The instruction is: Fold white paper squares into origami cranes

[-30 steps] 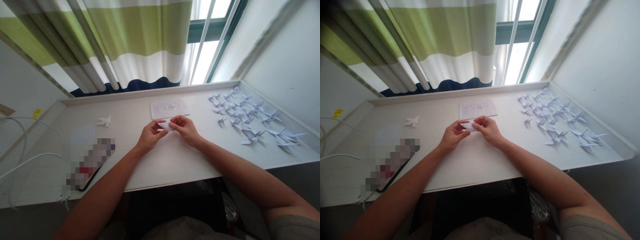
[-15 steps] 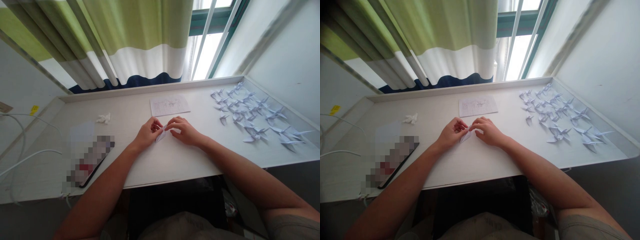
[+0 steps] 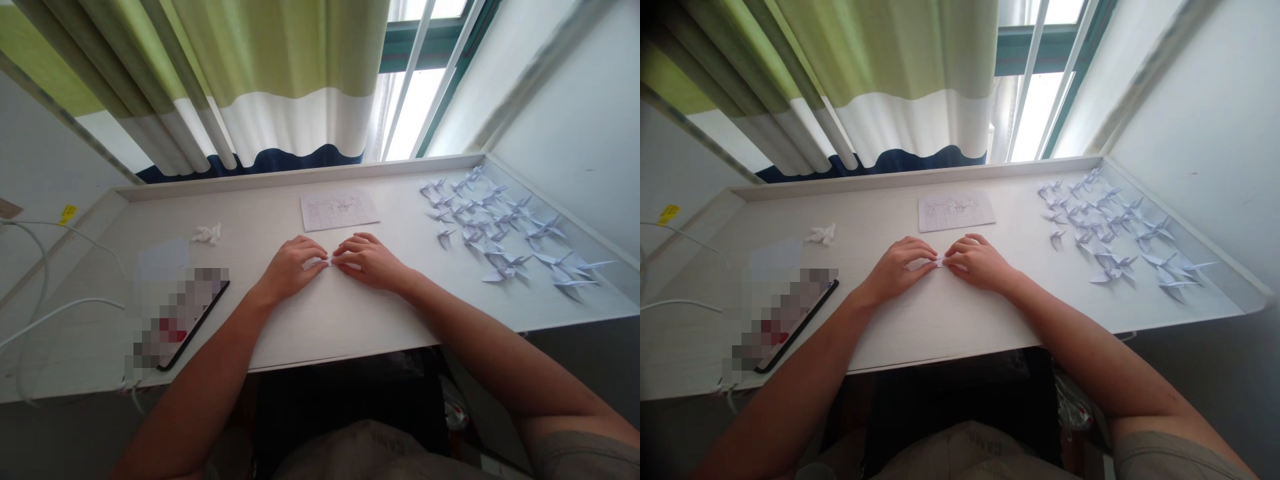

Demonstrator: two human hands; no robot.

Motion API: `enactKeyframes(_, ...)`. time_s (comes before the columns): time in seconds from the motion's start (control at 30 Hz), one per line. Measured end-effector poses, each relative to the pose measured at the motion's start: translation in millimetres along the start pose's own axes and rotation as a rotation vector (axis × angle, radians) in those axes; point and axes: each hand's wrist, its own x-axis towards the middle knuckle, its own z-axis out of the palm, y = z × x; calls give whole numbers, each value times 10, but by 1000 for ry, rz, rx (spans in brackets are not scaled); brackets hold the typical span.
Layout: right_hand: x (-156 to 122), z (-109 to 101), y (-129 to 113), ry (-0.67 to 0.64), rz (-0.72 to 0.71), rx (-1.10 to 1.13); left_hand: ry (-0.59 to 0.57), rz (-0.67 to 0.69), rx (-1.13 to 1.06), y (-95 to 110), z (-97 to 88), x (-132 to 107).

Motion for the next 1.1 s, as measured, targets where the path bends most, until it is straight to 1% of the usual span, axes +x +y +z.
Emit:
enactKeyframes(0.1,-1,11,30,2,13,54,-68,55,45,-29,27,2)
enactKeyframes(0.2,-7,27,41,-18,29,128,-115,57,118,-31,61,4)
enactKeyframes(0.3,-17,41,24,-17,54,149,-138,66,188,-11,59,-1)
enactKeyframes(0.57,-16,65,-8,-43,41,21,-130,82,216,3,67,-11)
enactKeyframes(0.73,-10,90,-32,-24,40,-40,-136,107,220,7,57,-30)
enactKeyframes(0.83,-9,93,-61,-15,51,-40,-137,79,210,4,59,-42)
enactKeyframes(0.97,-20,87,-70,-16,53,6,-112,-7,186,21,95,-44)
enactKeyframes(1.1,-35,92,-53,-10,53,34,-107,-35,163,64,113,-39)
